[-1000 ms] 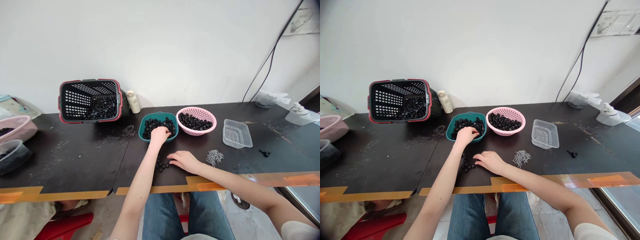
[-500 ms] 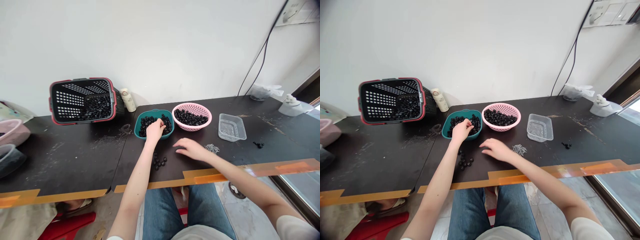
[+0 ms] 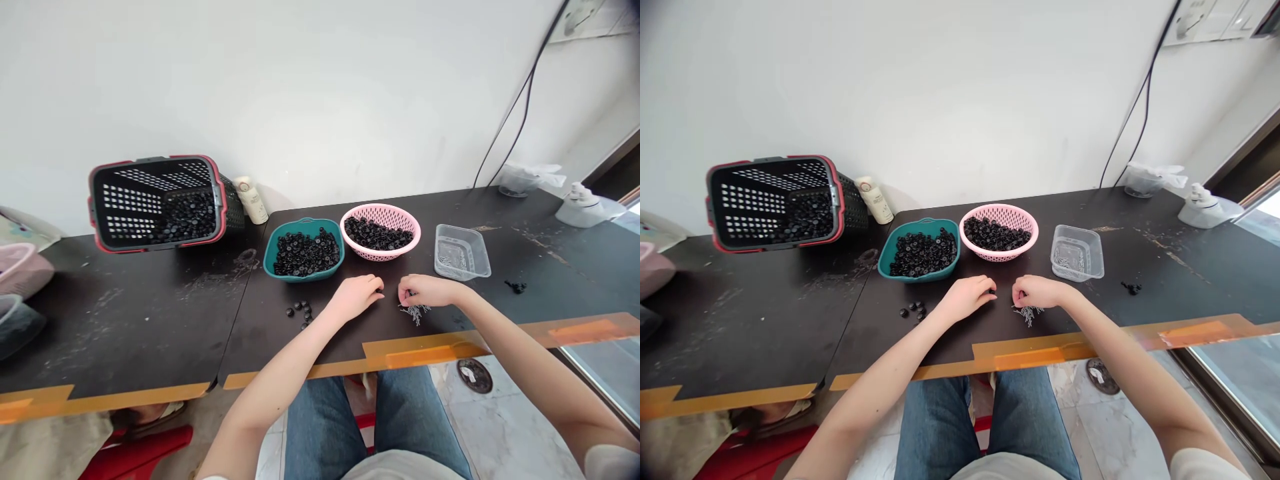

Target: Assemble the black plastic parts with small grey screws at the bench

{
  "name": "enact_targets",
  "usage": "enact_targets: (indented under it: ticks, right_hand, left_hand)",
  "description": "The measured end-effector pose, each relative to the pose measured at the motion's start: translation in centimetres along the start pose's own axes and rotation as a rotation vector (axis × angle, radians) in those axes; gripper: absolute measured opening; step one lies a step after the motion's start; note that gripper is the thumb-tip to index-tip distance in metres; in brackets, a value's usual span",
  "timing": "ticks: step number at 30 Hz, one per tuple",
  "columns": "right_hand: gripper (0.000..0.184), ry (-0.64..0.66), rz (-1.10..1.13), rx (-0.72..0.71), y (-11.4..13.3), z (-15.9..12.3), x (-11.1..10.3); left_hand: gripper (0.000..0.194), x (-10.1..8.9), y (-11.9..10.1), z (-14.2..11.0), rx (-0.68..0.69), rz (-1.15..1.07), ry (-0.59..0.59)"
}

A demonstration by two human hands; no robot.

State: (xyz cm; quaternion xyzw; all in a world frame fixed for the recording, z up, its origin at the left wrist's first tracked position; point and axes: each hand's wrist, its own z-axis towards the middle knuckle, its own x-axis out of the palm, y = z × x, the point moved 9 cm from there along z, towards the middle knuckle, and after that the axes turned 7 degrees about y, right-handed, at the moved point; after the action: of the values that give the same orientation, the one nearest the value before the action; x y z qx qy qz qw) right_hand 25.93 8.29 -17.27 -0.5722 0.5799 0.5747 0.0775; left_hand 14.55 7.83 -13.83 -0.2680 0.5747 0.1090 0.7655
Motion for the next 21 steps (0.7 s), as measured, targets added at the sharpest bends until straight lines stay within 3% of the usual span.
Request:
enact_targets:
  ticks: [4, 9, 12, 17, 21]
  right_hand:
    - [0.017, -0.060, 0.242, -0.007, -0.1, -0.7, -1.4]
    - [0.027, -0.478, 0.554, -0.195, 2.4, -0.9, -5.8]
    - [0.025, -0.591, 0.646, -0.291, 3.9, 0.1, -6.4]
    - [0.024, -0.542, 0.707, -0.311, 3.9, 2.1, -4.4]
    - [0.026, -0.498, 0.704, -0.274, 3.1, 2.2, -3.5]
  left_hand:
    - [0.015, 0.0, 1.4, -0.4, -0.068, -0.258, -0.022]
    - [0.017, -1.9, 1.4, -0.8, -0.071, -0.364, -0.196]
    - [0.019, -2.4, 2.3, -1.1, -0.144, -0.401, -0.271]
    - [0.029, -2.2, 4.5, -1.5, -0.272, -0.537, -0.339]
    - [0.033, -2.2, 5.0, -1.7, -0.301, -0.500, -0.365]
